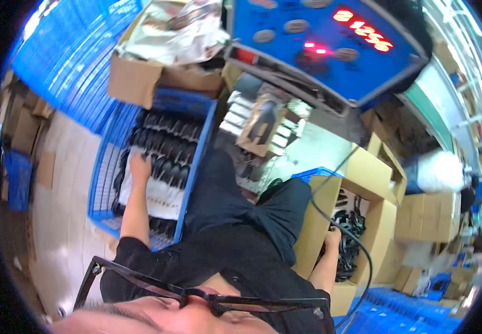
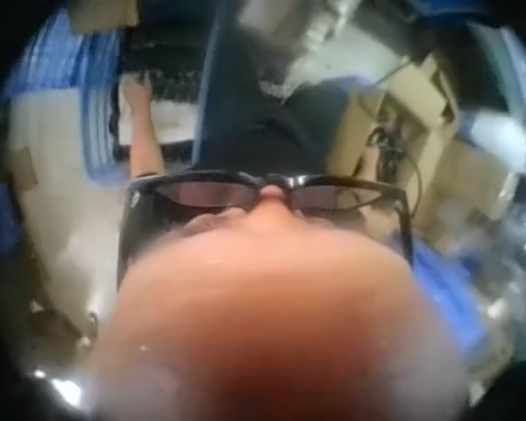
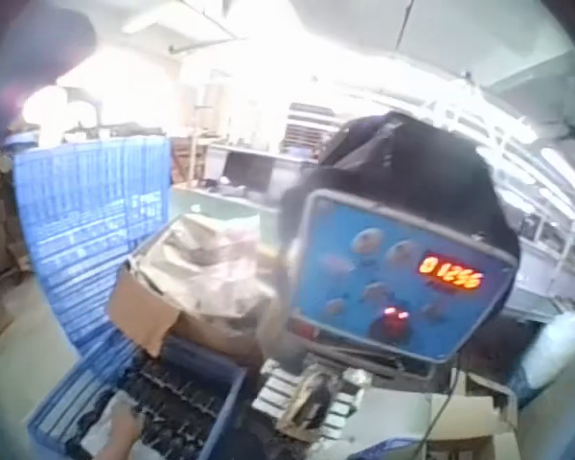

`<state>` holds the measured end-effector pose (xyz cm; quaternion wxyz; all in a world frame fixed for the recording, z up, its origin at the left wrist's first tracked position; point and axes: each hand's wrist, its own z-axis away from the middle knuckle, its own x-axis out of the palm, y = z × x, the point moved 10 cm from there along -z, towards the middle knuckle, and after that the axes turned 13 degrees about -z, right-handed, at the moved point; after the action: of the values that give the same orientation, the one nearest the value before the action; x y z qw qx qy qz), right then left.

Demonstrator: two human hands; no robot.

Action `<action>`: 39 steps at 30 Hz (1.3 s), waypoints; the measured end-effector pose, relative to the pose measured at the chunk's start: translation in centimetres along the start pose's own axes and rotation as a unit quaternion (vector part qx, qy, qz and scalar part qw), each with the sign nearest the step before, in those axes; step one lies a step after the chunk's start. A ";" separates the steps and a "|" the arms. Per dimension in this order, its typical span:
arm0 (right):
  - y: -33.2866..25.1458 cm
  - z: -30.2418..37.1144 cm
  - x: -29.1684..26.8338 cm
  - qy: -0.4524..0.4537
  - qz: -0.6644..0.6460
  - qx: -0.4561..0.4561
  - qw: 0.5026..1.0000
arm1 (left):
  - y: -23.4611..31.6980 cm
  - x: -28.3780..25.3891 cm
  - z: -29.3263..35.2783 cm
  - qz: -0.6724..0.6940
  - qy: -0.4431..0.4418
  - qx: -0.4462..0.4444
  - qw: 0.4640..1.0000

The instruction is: Assembling and processing electronic parts using a manual press machine in a factory setting.

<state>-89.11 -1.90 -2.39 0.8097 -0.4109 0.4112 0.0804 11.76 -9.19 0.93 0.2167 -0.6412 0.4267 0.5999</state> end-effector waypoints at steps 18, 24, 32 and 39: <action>-5.5 5.3 -9.3 0.317 -0.091 -0.075 0.941 | 41.3 -34.9 9.4 0.297 0.247 0.474 0.792; 2.8 3.8 -9.8 0.386 -0.370 -0.032 0.844 | 47.2 -43.6 12.0 0.262 0.288 0.538 0.747; 6.4 4.5 -9.4 0.378 -0.463 0.010 0.801 | 51.0 -45.3 12.8 0.185 0.306 0.526 0.772; -9.3 11.0 -13.3 0.396 -0.335 -0.169 0.838 | 48.0 -40.2 14.9 0.366 0.293 0.528 0.708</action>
<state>-86.80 2.82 16.47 0.4736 -0.6508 0.5139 -0.2966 -32.35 -11.86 47.71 0.1473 -0.3594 0.9170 0.0907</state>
